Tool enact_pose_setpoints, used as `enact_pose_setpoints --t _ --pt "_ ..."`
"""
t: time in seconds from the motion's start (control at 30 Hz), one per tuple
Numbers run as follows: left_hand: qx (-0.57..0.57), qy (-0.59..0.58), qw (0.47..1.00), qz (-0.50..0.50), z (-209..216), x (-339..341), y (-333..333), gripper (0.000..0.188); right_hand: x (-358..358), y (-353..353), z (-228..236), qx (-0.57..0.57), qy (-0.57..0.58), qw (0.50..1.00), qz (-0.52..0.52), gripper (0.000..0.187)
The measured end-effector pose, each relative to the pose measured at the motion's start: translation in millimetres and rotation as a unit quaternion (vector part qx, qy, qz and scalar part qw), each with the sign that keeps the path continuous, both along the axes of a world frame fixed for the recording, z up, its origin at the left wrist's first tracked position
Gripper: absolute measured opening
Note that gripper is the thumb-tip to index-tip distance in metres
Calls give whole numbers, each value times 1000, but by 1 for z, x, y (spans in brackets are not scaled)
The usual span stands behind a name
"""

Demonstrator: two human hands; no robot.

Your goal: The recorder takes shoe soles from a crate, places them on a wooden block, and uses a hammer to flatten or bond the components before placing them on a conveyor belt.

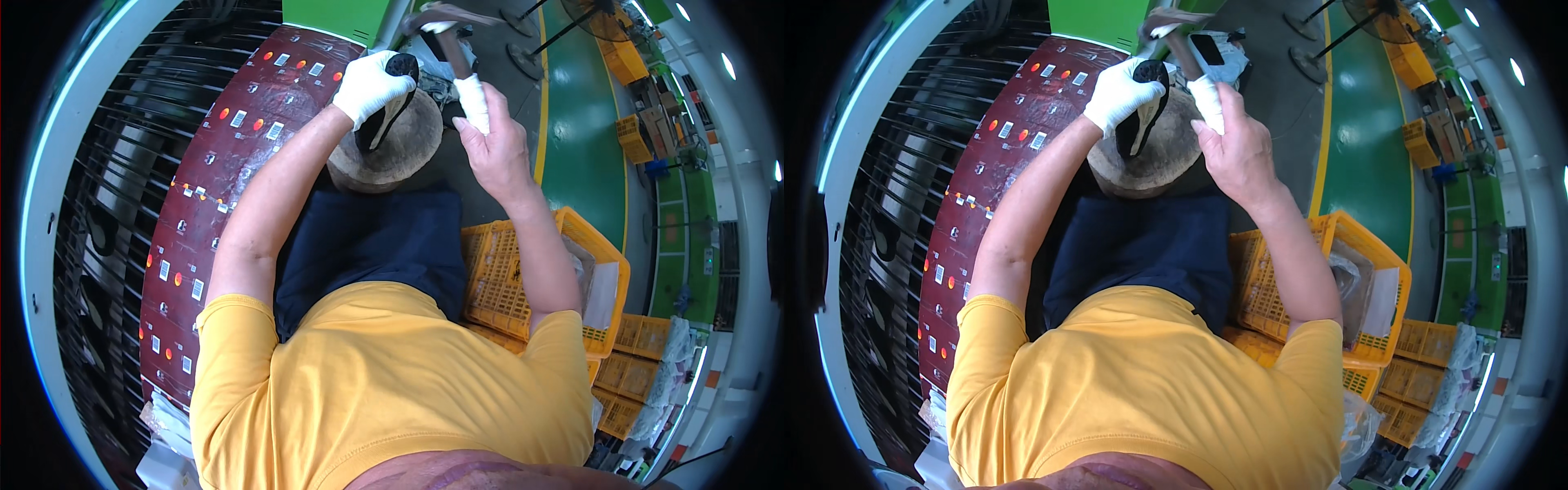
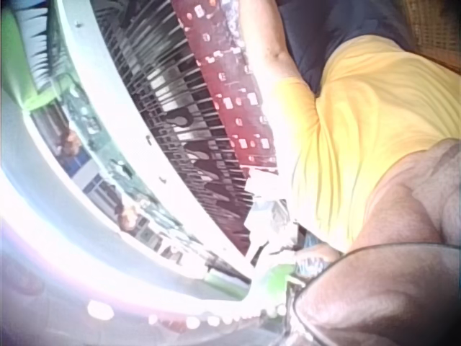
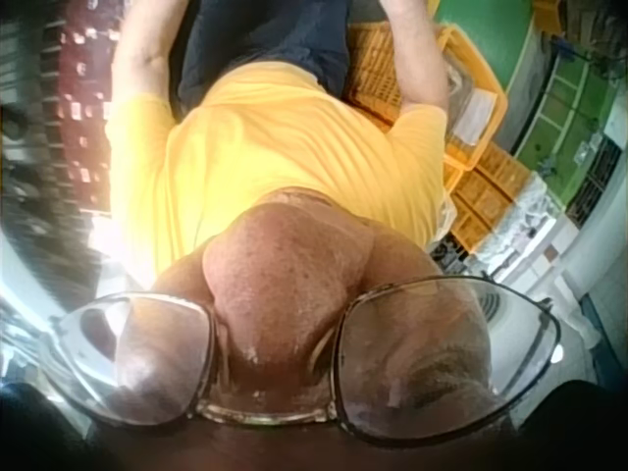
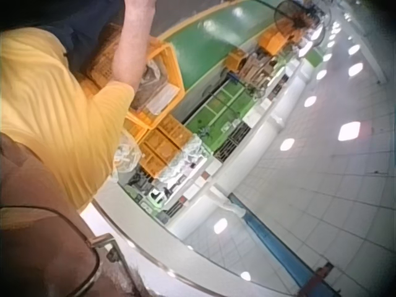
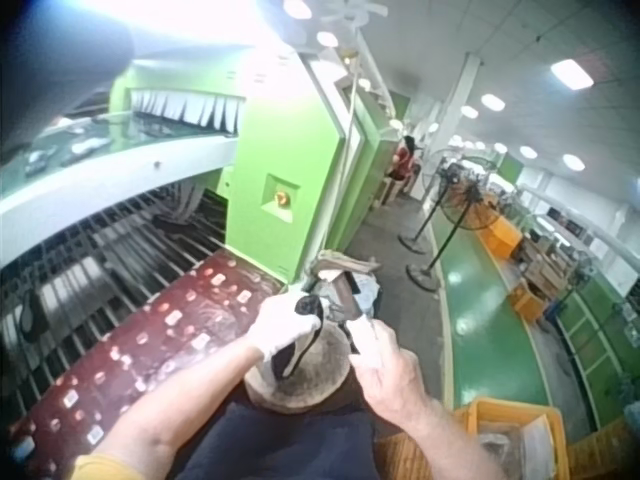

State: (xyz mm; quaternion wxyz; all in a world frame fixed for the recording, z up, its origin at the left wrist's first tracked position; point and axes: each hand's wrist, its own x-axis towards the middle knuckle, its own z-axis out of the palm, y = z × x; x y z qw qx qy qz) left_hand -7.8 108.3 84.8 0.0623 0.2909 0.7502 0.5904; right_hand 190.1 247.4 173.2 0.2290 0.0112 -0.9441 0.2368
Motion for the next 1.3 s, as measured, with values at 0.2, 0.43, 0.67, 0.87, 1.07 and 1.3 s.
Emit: enact_pose_setpoints --t 0.2,0.43,0.67,0.87,1.07,1.3 --pt "-9 -22 1000 -4 1 -4 6 42 0 9 9 6 -40 999 17 55" --pt "-5 23 1000 -9 -5 -10 11 41 -7 19 8 60 -44 997 9 54" --pt "-11 8 1000 -17 -4 -12 13 42 -6 19 2 102 -69 992 3 58" --pt "3 -3 999 -37 -12 -26 11 48 -9 11 -6 7 60 998 10 55" --pt "-34 3 999 -40 -8 -22 11 54 -10 11 -3 -18 27 999 16 55" --pt "-85 19 995 -45 -12 -29 4 66 -12 22 0 -10 -4 1000 22 55"
